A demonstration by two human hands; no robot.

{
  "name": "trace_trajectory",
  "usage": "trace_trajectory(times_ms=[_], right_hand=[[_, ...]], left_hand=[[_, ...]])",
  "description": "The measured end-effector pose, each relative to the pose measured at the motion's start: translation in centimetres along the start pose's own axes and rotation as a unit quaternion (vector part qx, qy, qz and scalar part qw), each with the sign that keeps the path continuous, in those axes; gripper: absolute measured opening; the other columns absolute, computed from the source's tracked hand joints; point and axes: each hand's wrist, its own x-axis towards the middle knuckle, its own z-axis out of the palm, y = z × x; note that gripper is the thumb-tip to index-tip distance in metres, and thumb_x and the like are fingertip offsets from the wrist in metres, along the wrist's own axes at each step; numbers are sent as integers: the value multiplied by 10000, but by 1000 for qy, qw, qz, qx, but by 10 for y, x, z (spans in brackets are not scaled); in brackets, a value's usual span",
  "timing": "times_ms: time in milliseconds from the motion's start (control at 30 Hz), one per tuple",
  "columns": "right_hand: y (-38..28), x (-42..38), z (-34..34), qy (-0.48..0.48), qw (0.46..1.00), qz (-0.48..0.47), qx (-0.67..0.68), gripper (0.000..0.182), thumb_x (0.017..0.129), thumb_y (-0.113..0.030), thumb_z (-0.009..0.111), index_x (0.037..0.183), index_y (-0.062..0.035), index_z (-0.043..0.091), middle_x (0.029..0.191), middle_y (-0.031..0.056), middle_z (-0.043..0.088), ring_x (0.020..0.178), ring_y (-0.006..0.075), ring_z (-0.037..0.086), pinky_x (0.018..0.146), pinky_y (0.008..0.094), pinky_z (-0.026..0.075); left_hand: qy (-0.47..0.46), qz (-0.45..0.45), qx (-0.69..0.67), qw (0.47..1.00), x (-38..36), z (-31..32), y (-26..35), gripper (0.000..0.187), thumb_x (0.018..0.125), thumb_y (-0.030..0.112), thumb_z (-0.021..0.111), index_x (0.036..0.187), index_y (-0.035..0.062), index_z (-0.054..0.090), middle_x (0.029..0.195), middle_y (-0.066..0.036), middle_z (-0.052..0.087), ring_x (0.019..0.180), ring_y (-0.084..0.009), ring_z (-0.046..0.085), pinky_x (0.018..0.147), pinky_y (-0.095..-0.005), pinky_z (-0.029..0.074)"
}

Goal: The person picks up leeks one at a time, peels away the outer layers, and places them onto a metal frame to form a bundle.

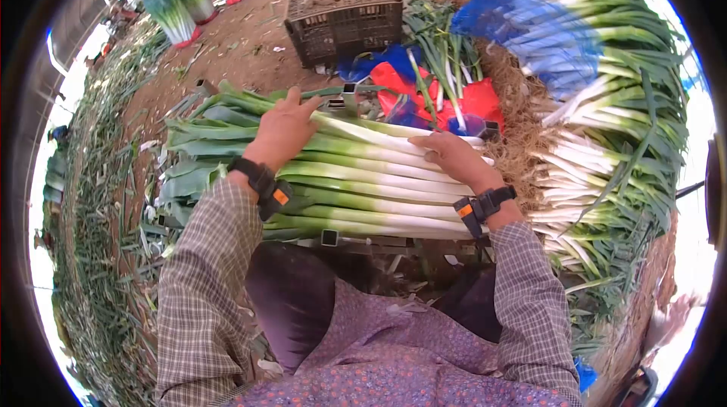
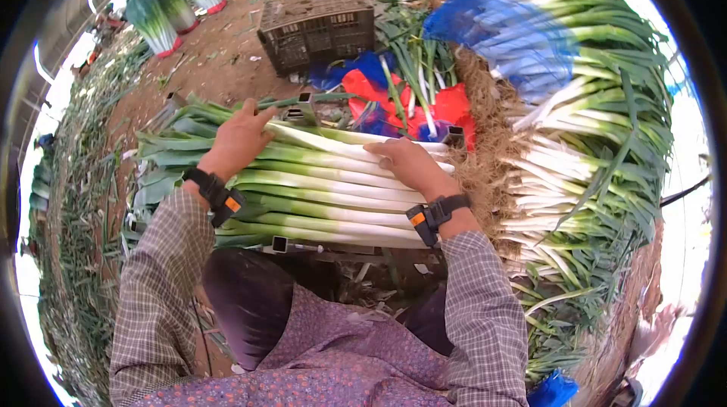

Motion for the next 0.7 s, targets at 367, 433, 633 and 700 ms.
trace_trajectory(times_ms=[367,433,633,700], right_hand=[[54,-52,-41,53,984,166,47,208,832,-88,630,1034,-47,662,870,112,687,798,233,652,742,338,499],[45,-49,-46,54,980,187,32,194,825,-83,627,1009,-43,670,844,111,686,792,233,654,739,339,500],[80,-59,-60,166,963,211,21,185,796,-53,605,955,-55,699,839,110,697,791,231,658,747,337,509],[78,-66,-78,239,936,244,80,183,798,-74,597,941,-71,712,900,140,709,853,304,677,779,376,517]], left_hand=[[-140,64,11,988,8,-9,2,223,907,270,567,1001,68,578,971,-148,622,983,-373,580,848,-495,453],[-102,65,32,992,-3,-6,14,199,914,241,567,1013,69,580,969,-144,613,979,-364,580,805,-489,468],[-45,32,52,997,-6,15,21,173,908,236,571,962,75,608,956,-111,582,975,-320,546,837,-447,448],[-30,37,44,998,-7,17,21,176,908,237,568,960,78,621,957,-103,578,975,-312,541,840,-439,442]])
